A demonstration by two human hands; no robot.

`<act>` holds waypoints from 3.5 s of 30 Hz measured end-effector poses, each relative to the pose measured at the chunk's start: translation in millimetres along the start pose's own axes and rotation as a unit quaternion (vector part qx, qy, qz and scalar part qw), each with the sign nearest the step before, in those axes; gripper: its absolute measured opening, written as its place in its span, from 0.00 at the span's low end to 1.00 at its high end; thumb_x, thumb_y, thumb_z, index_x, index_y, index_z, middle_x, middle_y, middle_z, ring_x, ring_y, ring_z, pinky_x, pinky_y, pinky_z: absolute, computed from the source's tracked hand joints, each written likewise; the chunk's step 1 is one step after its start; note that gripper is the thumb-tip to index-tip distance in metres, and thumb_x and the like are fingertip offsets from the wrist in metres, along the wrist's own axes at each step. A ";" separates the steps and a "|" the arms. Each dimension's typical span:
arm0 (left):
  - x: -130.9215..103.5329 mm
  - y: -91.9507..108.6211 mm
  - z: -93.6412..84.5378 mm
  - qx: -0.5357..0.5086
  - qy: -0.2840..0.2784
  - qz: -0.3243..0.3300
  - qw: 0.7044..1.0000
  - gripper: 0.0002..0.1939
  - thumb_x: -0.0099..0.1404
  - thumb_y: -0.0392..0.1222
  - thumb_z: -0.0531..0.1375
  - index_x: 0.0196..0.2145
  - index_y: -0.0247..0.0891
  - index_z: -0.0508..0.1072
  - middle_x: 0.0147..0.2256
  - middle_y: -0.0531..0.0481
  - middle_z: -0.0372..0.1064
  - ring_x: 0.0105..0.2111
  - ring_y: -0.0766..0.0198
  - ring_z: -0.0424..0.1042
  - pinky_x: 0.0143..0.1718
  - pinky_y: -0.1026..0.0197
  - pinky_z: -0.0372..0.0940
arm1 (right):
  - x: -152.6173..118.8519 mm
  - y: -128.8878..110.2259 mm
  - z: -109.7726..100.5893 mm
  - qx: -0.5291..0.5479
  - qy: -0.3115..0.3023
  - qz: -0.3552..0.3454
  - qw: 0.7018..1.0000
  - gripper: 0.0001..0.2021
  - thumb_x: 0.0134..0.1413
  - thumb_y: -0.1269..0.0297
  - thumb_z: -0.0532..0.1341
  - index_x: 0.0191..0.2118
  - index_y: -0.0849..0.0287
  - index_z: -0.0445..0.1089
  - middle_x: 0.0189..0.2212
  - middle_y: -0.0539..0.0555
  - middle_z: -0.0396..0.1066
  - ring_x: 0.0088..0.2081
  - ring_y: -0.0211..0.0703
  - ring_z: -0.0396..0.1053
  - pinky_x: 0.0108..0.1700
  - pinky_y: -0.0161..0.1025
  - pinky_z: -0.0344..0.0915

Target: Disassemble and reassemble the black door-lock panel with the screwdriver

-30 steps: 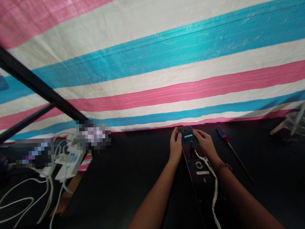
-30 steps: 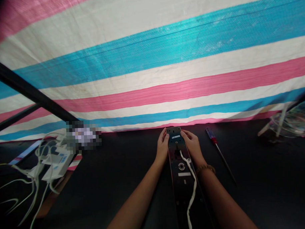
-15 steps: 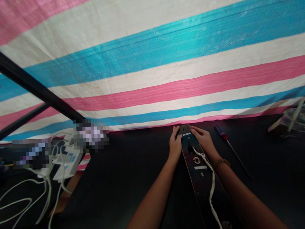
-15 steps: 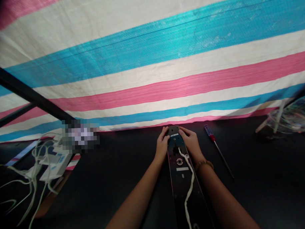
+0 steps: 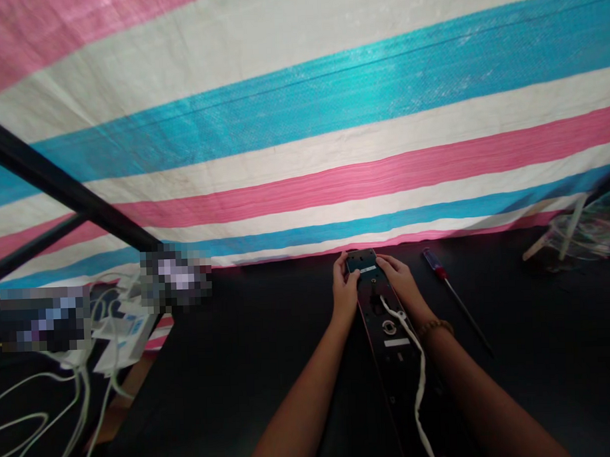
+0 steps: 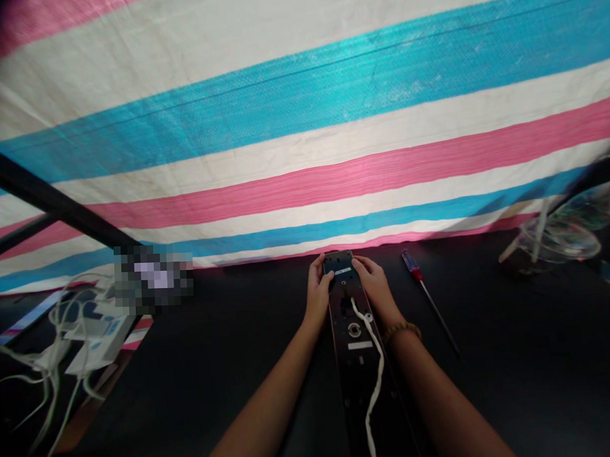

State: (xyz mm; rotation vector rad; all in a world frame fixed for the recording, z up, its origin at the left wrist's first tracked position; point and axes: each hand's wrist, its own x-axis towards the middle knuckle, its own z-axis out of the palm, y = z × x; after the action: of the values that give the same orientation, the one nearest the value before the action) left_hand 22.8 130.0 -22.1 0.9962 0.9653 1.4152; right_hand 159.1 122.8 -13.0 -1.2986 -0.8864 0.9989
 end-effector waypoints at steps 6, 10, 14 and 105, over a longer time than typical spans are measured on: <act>-7.2 7.8 2.0 -0.043 -0.026 -0.025 0.998 0.30 0.62 0.39 0.60 0.62 0.46 0.60 0.56 0.47 0.70 0.55 0.56 0.71 0.56 0.54 0.64 | -7.8 -8.8 1.3 0.041 -0.037 0.019 0.998 0.26 0.45 0.39 0.67 0.35 0.61 0.78 0.29 0.55 0.78 0.31 0.47 0.73 0.34 0.40 0.68; -11.1 13.1 2.8 -0.053 -0.038 -0.054 0.996 0.34 0.62 0.44 0.62 0.64 0.45 0.59 0.49 0.47 0.74 0.47 0.56 0.75 0.48 0.57 0.68 | -12.4 -14.6 1.2 0.053 -0.054 0.025 0.997 0.25 0.45 0.38 0.67 0.31 0.60 0.77 0.26 0.53 0.76 0.29 0.47 0.71 0.33 0.39 0.67; -14.0 16.5 3.5 -0.046 -0.062 -0.028 0.997 0.35 0.64 0.46 0.61 0.66 0.45 0.56 0.53 0.46 0.73 0.49 0.56 0.75 0.49 0.58 0.68 | -15.8 -19.5 -0.3 0.054 -0.074 0.002 0.996 0.24 0.48 0.39 0.65 0.31 0.59 0.76 0.26 0.52 0.75 0.30 0.45 0.69 0.32 0.38 0.65; 2.4 -0.2 -6.5 0.151 0.010 0.044 0.987 0.16 0.63 0.37 0.60 0.49 0.40 0.74 0.57 0.43 0.71 0.61 0.50 0.66 0.65 0.46 0.56 | 1.4 6.6 -4.5 -0.063 0.008 -0.071 0.995 0.22 0.46 0.46 0.68 0.38 0.61 0.79 0.37 0.61 0.80 0.38 0.54 0.76 0.44 0.50 0.72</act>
State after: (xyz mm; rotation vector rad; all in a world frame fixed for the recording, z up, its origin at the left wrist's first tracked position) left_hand 16.6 132.3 -24.2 1.2627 1.1878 1.3787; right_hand 163.2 122.7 -20.0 -1.3270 -1.0285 0.8326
